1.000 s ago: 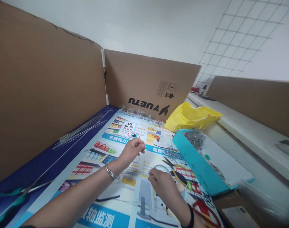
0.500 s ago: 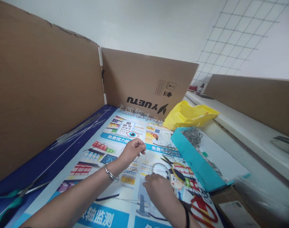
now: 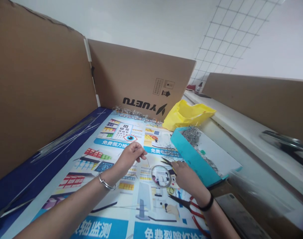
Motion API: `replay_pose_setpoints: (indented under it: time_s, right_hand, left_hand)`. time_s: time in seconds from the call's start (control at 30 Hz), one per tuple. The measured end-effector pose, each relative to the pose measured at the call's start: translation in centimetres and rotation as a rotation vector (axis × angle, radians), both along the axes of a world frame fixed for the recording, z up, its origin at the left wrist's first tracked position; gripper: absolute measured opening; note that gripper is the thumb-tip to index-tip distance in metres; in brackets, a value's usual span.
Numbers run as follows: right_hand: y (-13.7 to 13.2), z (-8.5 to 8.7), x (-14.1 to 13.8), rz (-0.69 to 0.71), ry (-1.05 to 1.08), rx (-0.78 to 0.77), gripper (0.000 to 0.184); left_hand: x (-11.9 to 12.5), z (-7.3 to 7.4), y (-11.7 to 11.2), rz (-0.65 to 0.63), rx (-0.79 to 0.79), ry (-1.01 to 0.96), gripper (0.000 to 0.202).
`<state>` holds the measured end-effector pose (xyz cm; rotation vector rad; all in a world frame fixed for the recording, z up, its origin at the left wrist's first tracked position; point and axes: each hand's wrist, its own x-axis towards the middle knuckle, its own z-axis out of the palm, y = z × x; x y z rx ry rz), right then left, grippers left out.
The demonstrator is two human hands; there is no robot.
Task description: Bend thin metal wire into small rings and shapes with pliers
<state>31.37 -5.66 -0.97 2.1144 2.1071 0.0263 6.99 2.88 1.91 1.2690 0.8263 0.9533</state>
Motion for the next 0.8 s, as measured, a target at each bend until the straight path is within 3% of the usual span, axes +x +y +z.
replay_pose_setpoints:
  time_s: [0.17, 0.63, 0.8]
  right_hand:
    - [0.48, 0.06, 0.23, -0.003, 0.017, 0.018, 0.062]
    - [0.81, 0.04, 0.13, -0.002, -0.008, 0.093, 0.028]
    - [0.95, -0.01, -0.02, 0.030, 0.004, 0.121, 0.023]
  left_hand:
    - [0.09, -0.41, -0.03, -0.045, -0.037, -0.056, 0.019]
    - [0.04, 0.08, -0.86, -0.073, 0.007, -0.121, 0.020]
    - [0.15, -0.07, -0.92, -0.068, -0.015, -0.148, 0.021]
